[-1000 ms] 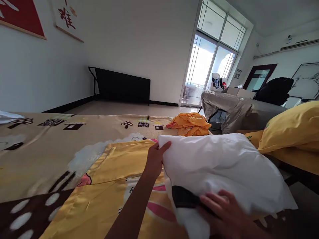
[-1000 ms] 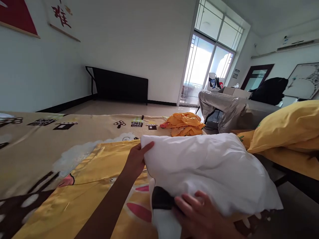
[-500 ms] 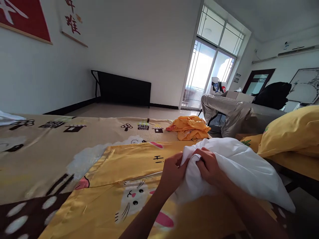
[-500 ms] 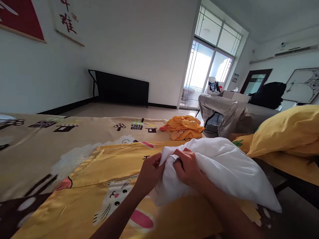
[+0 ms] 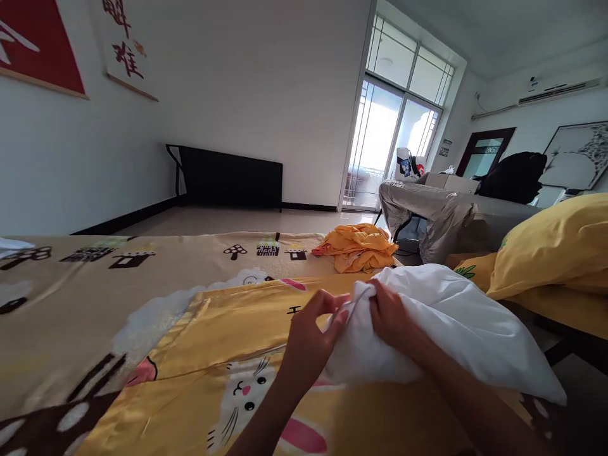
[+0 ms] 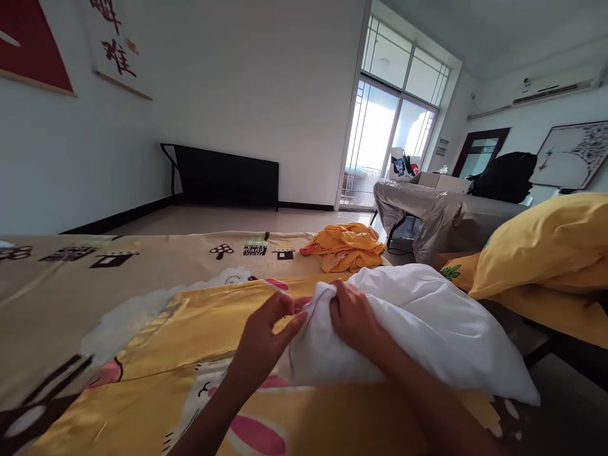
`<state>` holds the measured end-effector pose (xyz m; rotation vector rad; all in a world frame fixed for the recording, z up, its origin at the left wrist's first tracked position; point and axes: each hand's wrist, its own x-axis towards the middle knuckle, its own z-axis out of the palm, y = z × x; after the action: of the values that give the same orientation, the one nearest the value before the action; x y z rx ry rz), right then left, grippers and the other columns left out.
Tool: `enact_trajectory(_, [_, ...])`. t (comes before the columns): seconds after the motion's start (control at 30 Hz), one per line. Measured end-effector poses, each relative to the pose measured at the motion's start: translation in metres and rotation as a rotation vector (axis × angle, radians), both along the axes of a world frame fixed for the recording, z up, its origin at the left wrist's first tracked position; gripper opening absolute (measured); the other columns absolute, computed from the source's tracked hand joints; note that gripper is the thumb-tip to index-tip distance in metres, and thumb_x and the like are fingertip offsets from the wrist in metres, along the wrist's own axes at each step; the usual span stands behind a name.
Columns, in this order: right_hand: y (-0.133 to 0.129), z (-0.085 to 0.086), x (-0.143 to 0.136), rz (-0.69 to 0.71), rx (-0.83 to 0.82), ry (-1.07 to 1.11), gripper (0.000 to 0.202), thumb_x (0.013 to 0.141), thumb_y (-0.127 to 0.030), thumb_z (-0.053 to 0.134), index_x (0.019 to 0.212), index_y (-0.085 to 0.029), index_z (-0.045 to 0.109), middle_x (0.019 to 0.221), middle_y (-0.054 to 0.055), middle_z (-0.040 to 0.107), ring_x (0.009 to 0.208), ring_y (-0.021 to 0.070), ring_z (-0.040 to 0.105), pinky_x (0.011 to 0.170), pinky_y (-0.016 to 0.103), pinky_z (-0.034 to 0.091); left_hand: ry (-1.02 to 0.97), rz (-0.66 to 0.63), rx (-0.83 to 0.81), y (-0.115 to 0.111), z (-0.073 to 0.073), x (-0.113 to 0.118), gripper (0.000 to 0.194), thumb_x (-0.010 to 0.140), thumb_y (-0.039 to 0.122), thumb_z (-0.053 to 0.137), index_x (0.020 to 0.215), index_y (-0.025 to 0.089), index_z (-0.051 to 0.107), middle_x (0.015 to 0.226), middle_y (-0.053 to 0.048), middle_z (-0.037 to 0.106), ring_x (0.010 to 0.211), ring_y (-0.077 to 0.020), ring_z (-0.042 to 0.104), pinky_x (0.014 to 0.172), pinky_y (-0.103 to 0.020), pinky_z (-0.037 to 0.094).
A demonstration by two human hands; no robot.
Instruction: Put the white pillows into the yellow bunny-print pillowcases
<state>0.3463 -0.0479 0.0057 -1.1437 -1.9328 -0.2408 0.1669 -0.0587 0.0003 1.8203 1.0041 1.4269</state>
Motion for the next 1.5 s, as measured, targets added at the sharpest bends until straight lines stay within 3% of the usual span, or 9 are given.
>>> enact_trajectory(0.07, [0.005, 0.011, 0.01, -0.059, 0.065, 0.103, 0.01, 0.08, -0.019, 0.034, 0.078, -0.023, 0.043, 0.063, 0.0, 0.053, 0.057, 0.0171, 0.048, 0.055, 0.027, 0.035, 0.043, 0.107, 0.028, 0.003, 0.004, -0.009, 0.017, 0.072, 0.034, 0.055, 0.071, 0.021, 0.044, 0.074, 0.002, 0.058, 0.071, -0.0137, 0.054, 0.067, -0.025, 0.04])
enact_trajectory(0.13, [0.009, 0.023, 0.019, -0.072, 0.074, 0.179, 0.01, 0.082, -0.021, 0.033, 0.076, -0.024, 0.04, 0.061, -0.001, 0.052, 0.056, 0.0169, 0.047, 0.054, 0.027, 0.035, 0.191, 0.152, -0.017, 0.01, 0.0, -0.016, 0.019, 0.074, 0.038, 0.054, 0.068, 0.021, 0.047, 0.065, 0.002, 0.056, 0.061, -0.0135, 0.051, 0.06, -0.025, 0.037])
enact_trajectory(0.27, [0.011, 0.037, 0.025, -0.091, 0.056, 0.212, 0.01, 0.082, -0.023, 0.032, 0.075, -0.024, 0.039, 0.059, -0.002, 0.048, 0.055, 0.0167, 0.045, 0.054, 0.027, 0.034, 0.468, 0.03, -0.139, 0.025, -0.016, -0.017, 0.035, 0.079, 0.049, 0.048, 0.059, 0.02, 0.051, 0.057, 0.001, 0.054, 0.056, -0.0143, 0.048, 0.055, -0.026, 0.03])
enact_trajectory(0.4, [0.01, 0.033, 0.022, -0.134, 0.063, 0.219, 0.01, 0.082, -0.025, 0.032, 0.075, -0.024, 0.039, 0.061, -0.002, 0.049, 0.055, 0.0162, 0.045, 0.054, 0.027, 0.033, 0.479, -0.032, -0.099, 0.023, -0.018, -0.013, 0.023, 0.072, 0.042, 0.058, 0.068, 0.02, 0.053, 0.064, 0.002, 0.052, 0.06, -0.0139, 0.048, 0.057, -0.024, 0.031])
enact_trajectory(0.57, [0.014, 0.029, 0.018, -0.152, 0.055, 0.224, 0.011, 0.082, -0.026, 0.031, 0.073, -0.024, 0.038, 0.061, -0.002, 0.049, 0.055, 0.0169, 0.045, 0.053, 0.027, 0.032, 0.488, 0.091, 0.016, 0.007, -0.006, -0.01, 0.008, 0.073, 0.027, 0.054, 0.07, 0.02, 0.053, 0.071, 0.0, 0.055, 0.064, -0.0139, 0.049, 0.06, -0.024, 0.033])
enact_trajectory(0.77, [0.017, 0.023, 0.015, -0.159, 0.068, 0.194, 0.011, 0.082, -0.025, 0.032, 0.074, -0.024, 0.039, 0.06, -0.003, 0.048, 0.054, 0.0167, 0.045, 0.053, 0.027, 0.032, 0.769, 0.206, -0.135, 0.012, -0.012, -0.008, 0.027, 0.077, 0.039, 0.052, 0.068, 0.02, 0.068, 0.071, -0.009, 0.067, 0.072, -0.0228, 0.06, 0.06, -0.03, 0.032])
enact_trajectory(1.03, [0.018, 0.014, 0.006, -0.131, 0.107, 0.125, 0.01, 0.08, -0.021, 0.034, 0.072, -0.024, 0.038, 0.056, -0.004, 0.046, 0.051, 0.0155, 0.043, 0.052, 0.026, 0.03, 0.704, 0.279, -0.211, 0.029, -0.039, -0.002, 0.021, 0.072, 0.025, 0.052, 0.075, 0.015, 0.071, 0.082, -0.018, 0.07, 0.082, -0.0299, 0.064, 0.072, -0.037, 0.041])
enact_trajectory(1.27, [0.02, 0.011, 0.006, -0.136, 0.113, 0.098, 0.01, 0.079, -0.021, 0.034, 0.072, -0.024, 0.041, 0.056, -0.003, 0.047, 0.051, 0.0161, 0.044, 0.052, 0.027, 0.031, 0.4, 0.118, -0.33, 0.044, -0.061, 0.008, 0.014, 0.062, 0.018, 0.055, 0.065, 0.016, 0.069, 0.063, -0.006, 0.066, 0.066, -0.0184, 0.06, 0.061, -0.026, 0.038])
enact_trajectory(1.5, [0.027, 0.011, 0.018, -0.198, 0.107, 0.147, 0.01, 0.081, -0.023, 0.033, 0.072, -0.024, 0.037, 0.056, -0.003, 0.047, 0.051, 0.0164, 0.043, 0.052, 0.027, 0.031, 0.07, -0.218, -0.438, 0.045, -0.041, -0.018, 0.015, 0.055, 0.029, 0.063, 0.055, 0.014, 0.06, 0.053, 0.004, 0.049, 0.053, -0.0091, 0.041, 0.054, -0.023, 0.03])
